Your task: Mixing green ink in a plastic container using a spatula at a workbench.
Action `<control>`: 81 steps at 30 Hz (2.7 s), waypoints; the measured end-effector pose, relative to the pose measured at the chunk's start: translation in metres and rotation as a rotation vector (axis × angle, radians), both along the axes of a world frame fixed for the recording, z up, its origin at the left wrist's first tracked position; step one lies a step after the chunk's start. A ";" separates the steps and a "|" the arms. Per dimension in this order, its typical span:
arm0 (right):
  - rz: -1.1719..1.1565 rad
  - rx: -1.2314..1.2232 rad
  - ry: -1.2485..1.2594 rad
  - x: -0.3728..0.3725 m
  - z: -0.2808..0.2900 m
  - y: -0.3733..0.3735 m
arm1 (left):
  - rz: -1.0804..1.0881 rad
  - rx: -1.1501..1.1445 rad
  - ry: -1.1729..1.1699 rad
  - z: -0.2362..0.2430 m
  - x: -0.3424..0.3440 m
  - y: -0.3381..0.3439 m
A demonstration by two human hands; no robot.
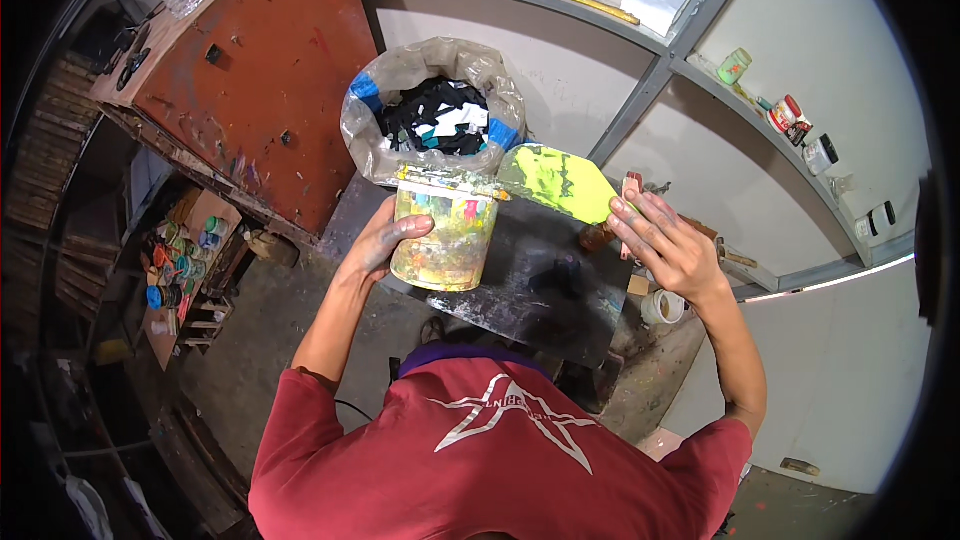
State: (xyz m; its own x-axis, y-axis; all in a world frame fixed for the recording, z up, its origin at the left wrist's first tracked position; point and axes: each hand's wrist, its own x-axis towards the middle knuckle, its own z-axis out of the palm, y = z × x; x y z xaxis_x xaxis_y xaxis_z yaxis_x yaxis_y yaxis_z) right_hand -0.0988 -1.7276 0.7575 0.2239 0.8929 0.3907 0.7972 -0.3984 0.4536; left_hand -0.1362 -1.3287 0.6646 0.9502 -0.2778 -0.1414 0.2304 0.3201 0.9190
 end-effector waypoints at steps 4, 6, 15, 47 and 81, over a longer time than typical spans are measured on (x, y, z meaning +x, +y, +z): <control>0.013 -0.025 -0.003 -0.001 0.000 0.006 | -0.016 0.053 -0.022 0.004 -0.001 -0.001; 0.003 -0.028 -0.030 -0.003 0.003 0.009 | 0.010 0.040 -0.026 0.006 -0.002 -0.005; -0.028 -0.096 -0.057 -0.008 0.018 0.018 | 0.118 0.175 -0.209 0.014 0.004 0.002; -0.102 0.098 0.131 -0.034 0.032 0.037 | 0.219 0.270 -0.293 0.019 0.004 0.006; -0.157 -0.031 0.089 -0.042 0.021 0.064 | 0.387 0.791 -0.400 0.024 0.015 -0.020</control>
State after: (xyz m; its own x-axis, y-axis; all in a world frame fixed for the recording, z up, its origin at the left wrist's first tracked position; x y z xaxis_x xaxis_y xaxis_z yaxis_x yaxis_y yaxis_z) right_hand -0.1411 -1.6638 0.7790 0.3937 0.8556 0.3362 0.7639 -0.5079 0.3982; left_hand -0.1217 -1.3489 0.6890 0.9744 0.1016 0.2006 -0.1374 -0.4371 0.8889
